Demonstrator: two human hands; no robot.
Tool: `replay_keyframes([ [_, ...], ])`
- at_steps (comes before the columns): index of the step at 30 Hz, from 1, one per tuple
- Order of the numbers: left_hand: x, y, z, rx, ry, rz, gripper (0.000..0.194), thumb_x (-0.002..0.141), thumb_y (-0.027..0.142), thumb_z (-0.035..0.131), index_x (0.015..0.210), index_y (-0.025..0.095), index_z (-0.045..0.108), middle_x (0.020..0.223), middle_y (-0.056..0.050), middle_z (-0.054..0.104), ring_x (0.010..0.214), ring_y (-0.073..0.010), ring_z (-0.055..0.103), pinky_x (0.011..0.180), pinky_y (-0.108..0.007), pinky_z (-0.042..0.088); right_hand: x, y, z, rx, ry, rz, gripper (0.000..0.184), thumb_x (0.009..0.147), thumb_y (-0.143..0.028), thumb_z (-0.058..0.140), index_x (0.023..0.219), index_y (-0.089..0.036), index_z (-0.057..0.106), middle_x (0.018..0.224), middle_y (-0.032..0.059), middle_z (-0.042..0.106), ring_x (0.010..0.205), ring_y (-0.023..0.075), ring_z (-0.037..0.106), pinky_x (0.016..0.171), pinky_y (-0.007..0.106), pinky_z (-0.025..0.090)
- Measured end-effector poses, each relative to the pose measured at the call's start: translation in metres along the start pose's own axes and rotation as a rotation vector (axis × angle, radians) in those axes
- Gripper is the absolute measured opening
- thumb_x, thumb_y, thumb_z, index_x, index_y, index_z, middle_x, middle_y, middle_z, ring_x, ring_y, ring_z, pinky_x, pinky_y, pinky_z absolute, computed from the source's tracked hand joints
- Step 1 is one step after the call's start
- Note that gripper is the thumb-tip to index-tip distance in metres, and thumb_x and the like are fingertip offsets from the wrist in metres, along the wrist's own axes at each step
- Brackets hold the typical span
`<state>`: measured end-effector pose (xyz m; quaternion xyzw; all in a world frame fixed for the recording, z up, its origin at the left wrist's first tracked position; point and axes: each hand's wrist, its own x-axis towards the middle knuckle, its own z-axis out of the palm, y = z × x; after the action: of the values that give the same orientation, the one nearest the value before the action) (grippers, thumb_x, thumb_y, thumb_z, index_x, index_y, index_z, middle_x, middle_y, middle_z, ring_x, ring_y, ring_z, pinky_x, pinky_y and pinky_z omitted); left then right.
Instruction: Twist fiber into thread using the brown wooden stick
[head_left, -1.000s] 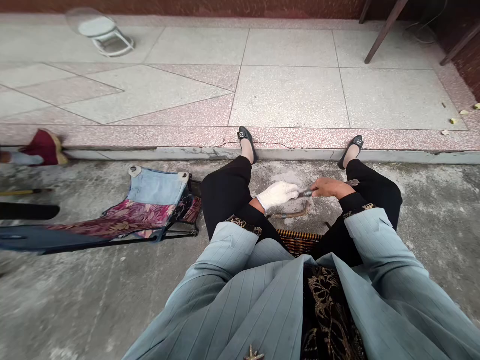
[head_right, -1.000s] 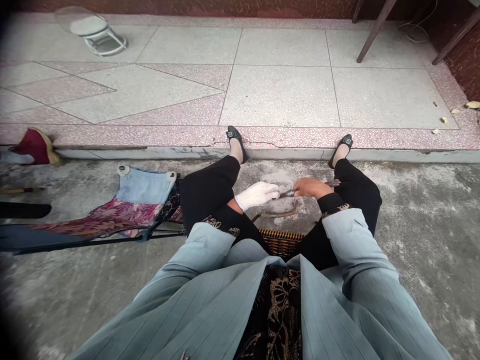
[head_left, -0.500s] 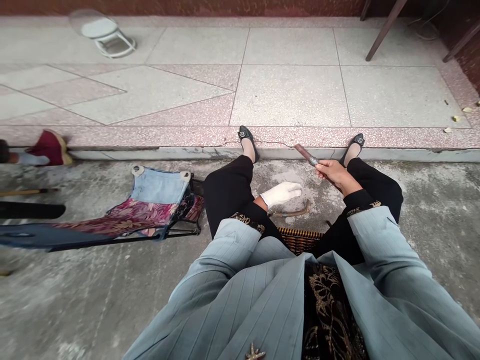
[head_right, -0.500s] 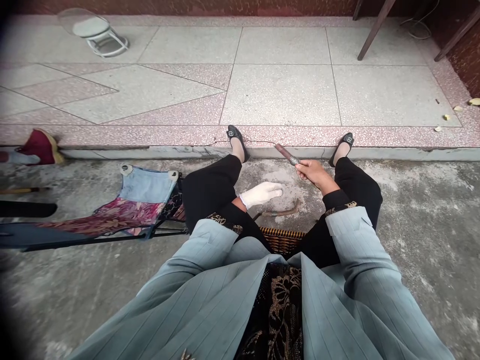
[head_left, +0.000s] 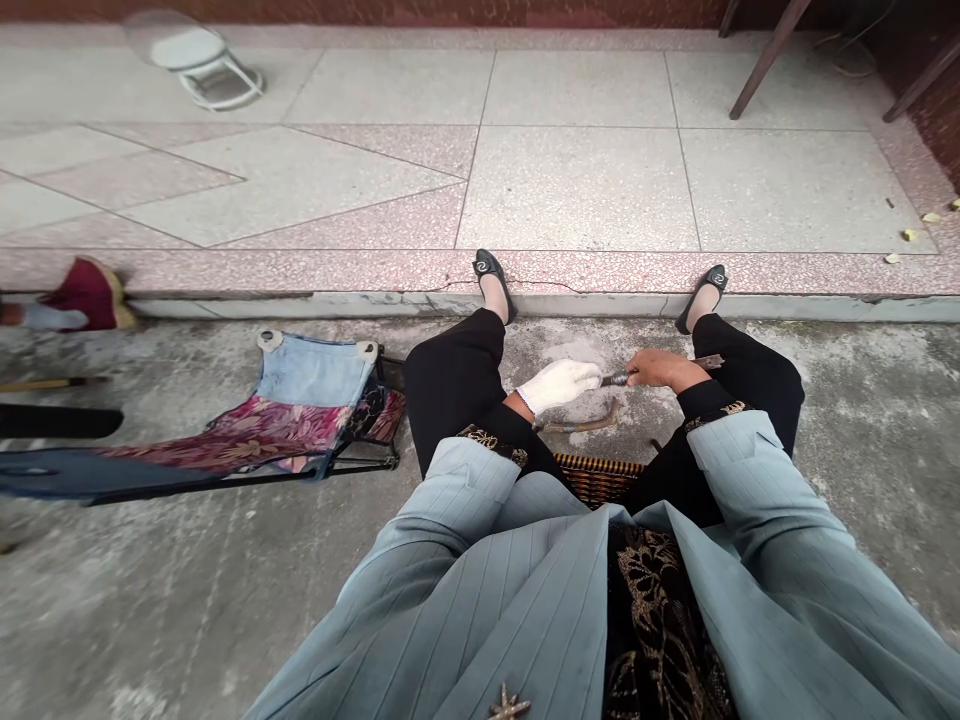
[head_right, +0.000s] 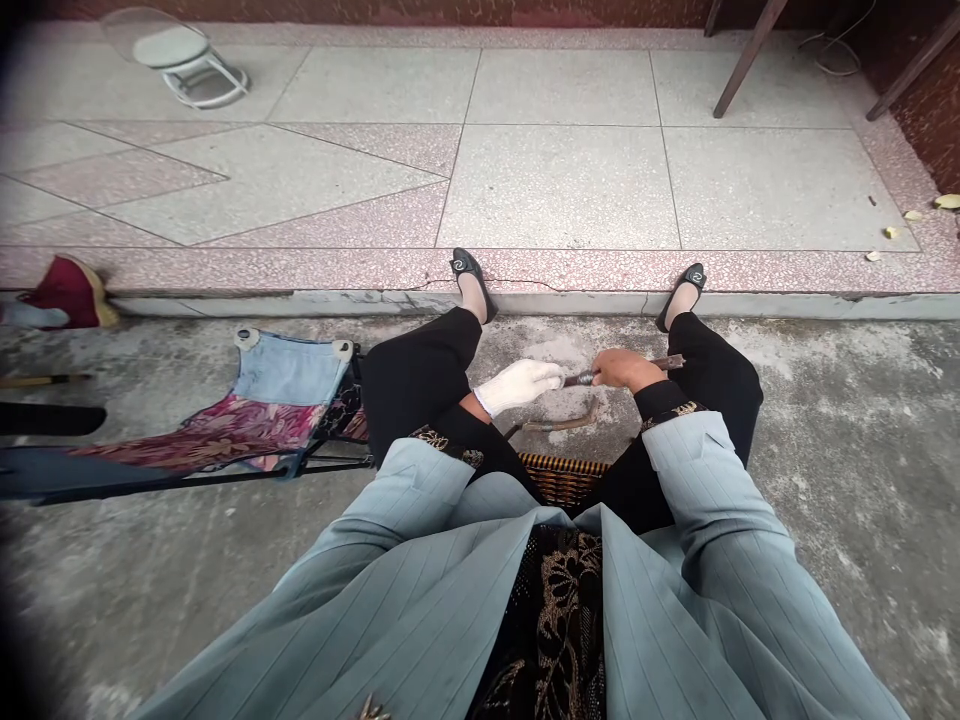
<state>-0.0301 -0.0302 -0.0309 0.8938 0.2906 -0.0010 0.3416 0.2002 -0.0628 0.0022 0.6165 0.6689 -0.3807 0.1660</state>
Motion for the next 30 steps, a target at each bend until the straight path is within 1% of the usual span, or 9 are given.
replay_keyframes([
  [3, 0.000, -0.002, -0.004, -0.095, 0.047, -0.057, 0.034, 0.095, 0.037, 0.046, 0.109, 0.017, 0.070, 0.106, -0.005, 0.073, 0.097, -0.0205, 0.065, 0.087, -0.026, 0.046, -0.006, 0.006, -0.002, 0.252, -0.323, -0.251, 0.021, 0.081, -0.034, 0.068, 0.091, -0.017, 0.076, 0.071, 0.0041, 0.067, 0.063, 0.0145, 0.057, 0.062, 0.026, 0.041],
  [5, 0.002, -0.004, -0.005, -0.199, 0.044, -0.043, 0.034, 0.094, 0.037, 0.046, 0.106, 0.016, 0.069, 0.104, -0.006, 0.072, 0.094, -0.0200, 0.065, 0.086, -0.027, 0.046, -0.013, 0.009, -0.006, 0.508, -0.425, -0.450, 0.032, 0.079, -0.041, 0.071, 0.098, -0.016, 0.075, 0.073, 0.0024, 0.066, 0.064, 0.0130, 0.056, 0.064, 0.026, 0.043],
  [8, 0.003, -0.004, -0.005, -0.301, 0.073, -0.058, 0.037, 0.094, 0.039, 0.046, 0.108, 0.013, 0.068, 0.103, -0.008, 0.071, 0.094, -0.0214, 0.064, 0.086, -0.029, 0.047, -0.018, 0.010, -0.010, 0.827, -0.204, -0.557, 0.036, 0.077, -0.046, 0.072, 0.095, -0.014, 0.072, 0.076, 0.0002, 0.064, 0.064, 0.0104, 0.053, 0.065, 0.025, 0.042],
  [11, 0.004, 0.000, -0.004, -0.274, 0.059, -0.075, 0.041, 0.095, 0.044, 0.043, 0.103, 0.013, 0.068, 0.099, -0.007, 0.070, 0.091, -0.0212, 0.062, 0.083, -0.030, 0.046, -0.014, 0.009, -0.007, 1.031, 0.092, -0.443, 0.033, 0.077, -0.047, 0.071, 0.077, -0.014, 0.066, 0.068, -0.0016, 0.060, 0.059, 0.0085, 0.048, 0.059, 0.023, 0.038],
  [13, 0.003, 0.003, -0.004, -0.224, 0.016, -0.043, 0.041, 0.095, 0.044, 0.041, 0.097, 0.013, 0.068, 0.093, -0.006, 0.069, 0.086, -0.0191, 0.060, 0.081, -0.029, 0.045, -0.007, 0.008, -0.003, 1.077, 0.177, -0.357, 0.034, 0.075, -0.047, 0.071, 0.071, -0.015, 0.063, 0.065, -0.0014, 0.058, 0.057, 0.0092, 0.048, 0.057, 0.024, 0.037],
  [20, 0.004, 0.009, -0.006, -0.105, -0.014, 0.010, 0.038, 0.097, 0.038, 0.037, 0.095, 0.014, 0.066, 0.090, -0.005, 0.067, 0.082, -0.0178, 0.059, 0.079, -0.027, 0.043, 0.004, 0.007, 0.001, 0.868, 0.251, -0.204, 0.026, 0.081, -0.037, 0.061, 0.066, -0.016, 0.057, 0.059, -0.0012, 0.055, 0.056, 0.0112, 0.049, 0.055, 0.024, 0.037],
  [25, 0.006, 0.005, 0.003, 0.006, -0.014, -0.015, 0.037, 0.097, 0.038, 0.039, 0.111, 0.015, 0.065, 0.101, -0.008, 0.070, 0.093, -0.0209, 0.062, 0.085, -0.028, 0.043, 0.001, 0.004, -0.004, 0.359, 0.364, -0.020, 0.021, 0.087, -0.033, 0.054, 0.075, -0.017, 0.063, 0.070, 0.0039, 0.062, 0.066, 0.0165, 0.056, 0.062, 0.027, 0.038],
  [27, 0.006, 0.004, 0.008, 0.047, -0.037, -0.004, 0.037, 0.097, 0.037, 0.040, 0.109, 0.015, 0.067, 0.098, -0.009, 0.070, 0.091, -0.0222, 0.063, 0.083, -0.028, 0.044, 0.001, 0.003, -0.003, 0.165, 0.296, 0.015, 0.018, 0.087, -0.031, 0.056, 0.078, -0.018, 0.066, 0.077, 0.0069, 0.066, 0.070, 0.0179, 0.057, 0.062, 0.028, 0.037],
  [30, 0.004, 0.001, 0.012, 0.045, -0.087, 0.070, 0.034, 0.095, 0.037, 0.043, 0.103, 0.016, 0.070, 0.090, -0.008, 0.069, 0.084, -0.0221, 0.064, 0.078, -0.029, 0.043, 0.001, 0.003, 0.001, 0.127, -0.013, -0.034, 0.015, 0.083, -0.028, 0.063, 0.075, -0.017, 0.069, 0.073, 0.0073, 0.067, 0.063, 0.0160, 0.057, 0.059, 0.027, 0.038],
])
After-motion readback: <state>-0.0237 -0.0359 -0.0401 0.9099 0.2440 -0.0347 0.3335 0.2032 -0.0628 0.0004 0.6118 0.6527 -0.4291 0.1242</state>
